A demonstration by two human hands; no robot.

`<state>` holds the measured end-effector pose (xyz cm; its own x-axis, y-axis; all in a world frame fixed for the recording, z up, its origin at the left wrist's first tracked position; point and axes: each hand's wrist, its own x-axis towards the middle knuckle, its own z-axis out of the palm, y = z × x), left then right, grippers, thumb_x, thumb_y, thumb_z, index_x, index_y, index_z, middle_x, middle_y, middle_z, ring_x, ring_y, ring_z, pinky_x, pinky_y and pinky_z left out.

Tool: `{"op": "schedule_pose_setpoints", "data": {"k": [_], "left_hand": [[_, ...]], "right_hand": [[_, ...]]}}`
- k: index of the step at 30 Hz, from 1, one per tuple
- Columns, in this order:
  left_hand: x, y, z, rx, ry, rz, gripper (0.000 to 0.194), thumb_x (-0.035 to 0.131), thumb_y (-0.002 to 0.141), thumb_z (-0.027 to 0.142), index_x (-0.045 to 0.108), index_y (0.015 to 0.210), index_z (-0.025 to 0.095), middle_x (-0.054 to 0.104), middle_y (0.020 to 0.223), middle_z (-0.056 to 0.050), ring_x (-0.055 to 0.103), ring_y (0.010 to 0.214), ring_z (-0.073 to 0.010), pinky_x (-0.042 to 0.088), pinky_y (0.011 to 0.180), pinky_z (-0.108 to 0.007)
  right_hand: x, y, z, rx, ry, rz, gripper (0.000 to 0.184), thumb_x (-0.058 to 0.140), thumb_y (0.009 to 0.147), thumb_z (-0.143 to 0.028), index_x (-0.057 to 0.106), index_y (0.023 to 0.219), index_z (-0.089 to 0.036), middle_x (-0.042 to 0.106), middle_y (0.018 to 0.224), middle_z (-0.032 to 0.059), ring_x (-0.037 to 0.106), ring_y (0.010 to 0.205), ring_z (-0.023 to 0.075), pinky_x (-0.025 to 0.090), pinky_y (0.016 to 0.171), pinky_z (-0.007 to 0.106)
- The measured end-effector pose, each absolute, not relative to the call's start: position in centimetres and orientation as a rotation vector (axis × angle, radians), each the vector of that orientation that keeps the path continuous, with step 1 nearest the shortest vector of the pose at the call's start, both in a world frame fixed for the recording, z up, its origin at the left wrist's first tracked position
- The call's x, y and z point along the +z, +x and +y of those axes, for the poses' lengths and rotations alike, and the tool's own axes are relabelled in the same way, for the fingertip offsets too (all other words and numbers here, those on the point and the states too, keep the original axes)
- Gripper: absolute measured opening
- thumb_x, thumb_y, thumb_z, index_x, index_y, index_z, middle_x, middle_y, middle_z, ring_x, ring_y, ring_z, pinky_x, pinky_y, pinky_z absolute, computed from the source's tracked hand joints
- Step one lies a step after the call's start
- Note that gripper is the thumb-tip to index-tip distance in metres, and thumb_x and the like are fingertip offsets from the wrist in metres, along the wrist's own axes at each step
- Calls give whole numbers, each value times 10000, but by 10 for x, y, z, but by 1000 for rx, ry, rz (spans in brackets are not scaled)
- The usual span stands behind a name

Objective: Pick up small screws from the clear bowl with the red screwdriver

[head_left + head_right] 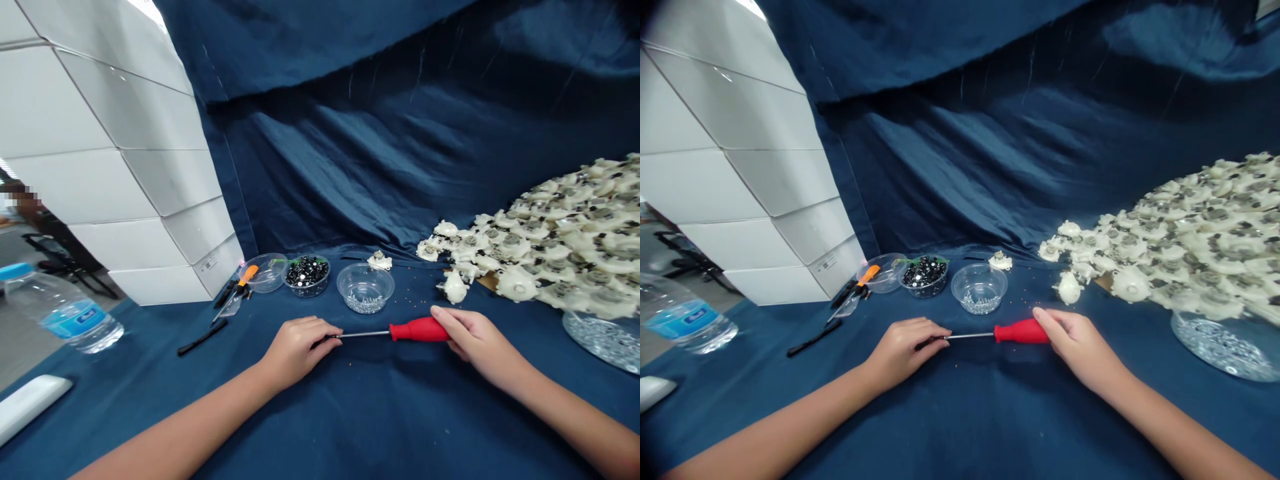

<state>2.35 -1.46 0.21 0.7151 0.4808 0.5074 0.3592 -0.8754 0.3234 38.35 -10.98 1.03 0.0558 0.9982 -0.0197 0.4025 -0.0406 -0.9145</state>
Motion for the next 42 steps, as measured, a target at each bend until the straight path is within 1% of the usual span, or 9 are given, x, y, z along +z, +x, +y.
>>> {"op": "schedule_pose_setpoints", "data": {"k": [3,7,13,18,23,26,29,36,42], "left_hand": [[2,24,-15,871,2733,636,131,704,1078,275,782,1166,219,839,1014,-23,771,870,-181,560,793,-284],[2,24,-12,812,2664,707,131,705,1076,282,791,1161,232,827,1007,-19,766,877,-180,562,782,-276],[0,23,-11,786,2653,726,170,694,1085,319,805,1177,230,825,962,-28,758,849,-184,562,762,-283],[0,24,-12,797,2696,707,196,666,1101,327,803,1194,222,842,998,-37,768,865,-195,572,785,-306],[1,25,-13,809,2696,734,150,700,1079,305,803,1158,230,828,959,-26,746,830,-185,548,762,-296],[2,26,-14,806,2650,770,95,744,1040,296,803,1064,227,772,858,-13,696,759,-165,509,696,-268],[3,26,-14,822,2596,810,68,748,1023,272,799,1019,228,723,804,-4,664,737,-156,479,669,-254],[5,26,-14,792,2570,826,99,735,1033,303,809,1030,238,748,844,-17,662,765,-168,489,698,-273],[8,27,-14,748,2600,731,126,715,1056,320,810,1041,237,798,952,-37,707,874,-195,543,831,-318]], "right_hand": [[4,385,-107,993,-1523,-1417,548,503,1054,-754,583,899,-234,485,627,-50,442,586,169,320,587,310],[-2,386,-109,1045,-1215,-1438,323,618,1046,-528,531,1230,-278,600,760,-52,525,673,192,409,700,327],[8,384,-115,1010,-1306,-1471,373,625,1052,-612,585,1083,-242,592,741,-36,513,645,179,389,647,316],[17,383,-114,858,-1552,-1574,602,484,1070,-742,498,764,-224,351,682,-51,331,639,153,239,612,321],[21,380,-115,858,-1616,-1592,611,443,1079,-747,595,816,-217,397,668,-42,389,635,166,282,615,322],[15,374,-115,954,-1538,-1476,484,572,1041,-718,637,1111,-243,571,679,-47,526,617,179,400,633,311],[10,370,-114,1097,-1343,-1397,592,720,979,-651,572,1399,-261,686,788,-37,596,602,169,478,668,320],[20,382,-116,857,-1191,-1194,402,770,990,-528,733,1265,-238,676,710,-13,626,637,203,532,665,337],[13,391,-116,345,-1323,-1478,395,784,991,-484,731,1345,-317,786,1316,65,752,1147,317,575,1000,421]]}}
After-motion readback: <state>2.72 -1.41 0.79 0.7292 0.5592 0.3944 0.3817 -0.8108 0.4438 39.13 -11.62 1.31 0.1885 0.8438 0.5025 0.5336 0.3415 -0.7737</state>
